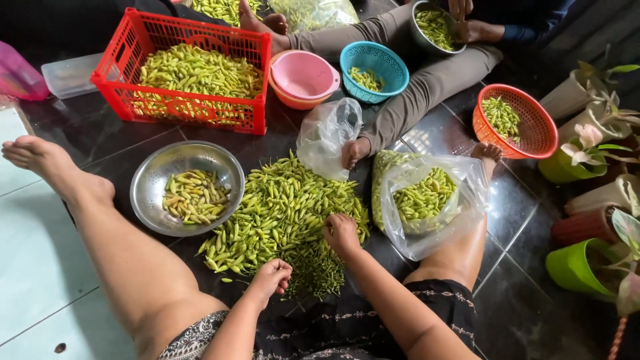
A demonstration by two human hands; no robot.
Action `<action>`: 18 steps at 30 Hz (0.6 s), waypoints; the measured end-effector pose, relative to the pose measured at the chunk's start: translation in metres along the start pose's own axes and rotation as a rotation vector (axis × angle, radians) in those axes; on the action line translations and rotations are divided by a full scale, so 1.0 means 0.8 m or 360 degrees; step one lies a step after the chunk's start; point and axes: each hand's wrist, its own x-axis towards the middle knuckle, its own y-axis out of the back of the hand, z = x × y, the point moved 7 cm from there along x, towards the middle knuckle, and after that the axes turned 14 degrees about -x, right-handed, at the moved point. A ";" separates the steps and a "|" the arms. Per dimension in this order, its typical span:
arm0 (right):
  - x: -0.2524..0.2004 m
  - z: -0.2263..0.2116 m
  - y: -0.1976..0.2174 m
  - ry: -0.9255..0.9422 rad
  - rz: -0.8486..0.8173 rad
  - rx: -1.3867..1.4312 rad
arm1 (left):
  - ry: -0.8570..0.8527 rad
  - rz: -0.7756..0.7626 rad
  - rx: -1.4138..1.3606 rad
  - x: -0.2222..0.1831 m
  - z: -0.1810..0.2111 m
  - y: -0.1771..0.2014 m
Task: Manually removing the stems from green chilies and sorting them into a metal bowl while sitting on the floor.
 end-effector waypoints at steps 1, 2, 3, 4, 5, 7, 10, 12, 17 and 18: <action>0.003 0.001 0.001 -0.0018 -0.0003 0.0034 | 0.0000 0.0007 0.0012 -0.001 0.000 0.000; 0.007 0.003 0.002 -0.0037 -0.0005 0.0068 | 0.0000 0.0014 0.0024 -0.001 0.000 0.000; 0.006 0.004 0.004 -0.0039 -0.0006 0.0069 | 0.0002 0.0014 0.0026 0.001 -0.002 0.002; 0.006 0.012 0.002 -0.0172 -0.0052 0.0170 | -0.0004 0.0003 0.0007 0.004 -0.004 0.003; 0.002 0.020 0.000 -0.0307 -0.0100 0.0272 | -0.0007 -0.0007 -0.0012 0.006 -0.007 0.004; -0.015 0.033 -0.011 -0.0569 -0.0169 0.0470 | 0.0001 -0.0014 0.0012 0.001 -0.002 0.000; -0.053 0.040 -0.046 -0.0991 -0.0338 0.1114 | 0.0004 -0.0079 0.0044 0.005 -0.005 -0.001; -0.089 0.023 -0.072 -0.1174 -0.0437 0.1560 | 0.0022 -0.0140 0.0056 0.010 -0.023 0.002; -0.135 -0.056 -0.085 -0.1046 -0.0657 0.1932 | -0.0076 -0.0243 0.0053 0.007 -0.023 -0.009; -0.141 -0.057 -0.088 -0.1063 -0.0648 0.1930 | -0.0062 -0.0252 0.0060 0.009 -0.027 -0.009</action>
